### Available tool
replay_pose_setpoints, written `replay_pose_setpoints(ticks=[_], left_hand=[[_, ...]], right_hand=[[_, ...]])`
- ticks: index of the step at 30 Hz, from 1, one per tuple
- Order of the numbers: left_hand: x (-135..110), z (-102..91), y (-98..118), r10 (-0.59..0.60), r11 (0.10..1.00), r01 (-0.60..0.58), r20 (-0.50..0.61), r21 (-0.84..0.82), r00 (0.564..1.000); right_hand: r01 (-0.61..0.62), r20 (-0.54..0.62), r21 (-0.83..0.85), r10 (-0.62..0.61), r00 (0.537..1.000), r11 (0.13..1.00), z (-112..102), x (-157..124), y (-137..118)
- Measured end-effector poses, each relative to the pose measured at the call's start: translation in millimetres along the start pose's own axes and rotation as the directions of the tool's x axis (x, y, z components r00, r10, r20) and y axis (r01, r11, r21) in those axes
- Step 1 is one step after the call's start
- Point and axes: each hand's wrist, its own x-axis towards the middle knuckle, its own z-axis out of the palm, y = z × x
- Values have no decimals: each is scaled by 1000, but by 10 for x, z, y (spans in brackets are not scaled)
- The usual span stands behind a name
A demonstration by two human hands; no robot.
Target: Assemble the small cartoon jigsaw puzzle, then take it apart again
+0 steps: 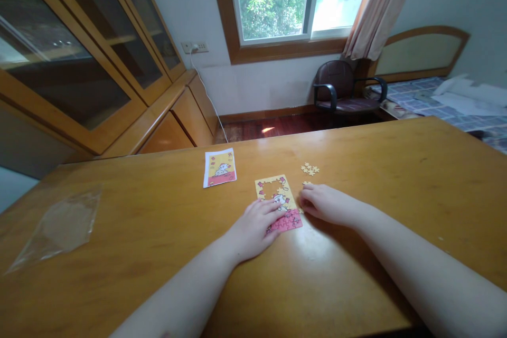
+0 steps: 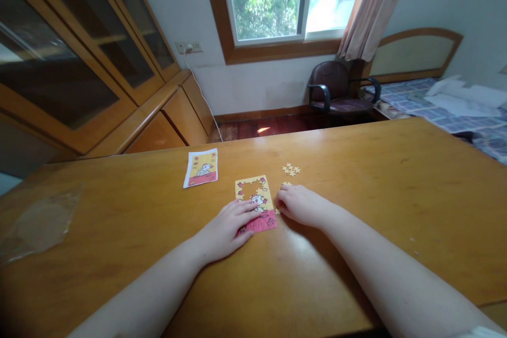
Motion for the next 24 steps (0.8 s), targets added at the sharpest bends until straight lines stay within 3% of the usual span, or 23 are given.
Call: replay_pose_setpoints(ticks=[6, 24], left_hand=[[2, -10, 4, 6, 1000, -6, 0, -3, 1000], [2, 29, -20, -5, 1000, 5, -9, 3, 1000]], right_hand=[[-16, 59, 50, 13, 998, 999, -19, -16, -8], [-8, 94, 161, -7, 996, 987, -9, -46, 0]])
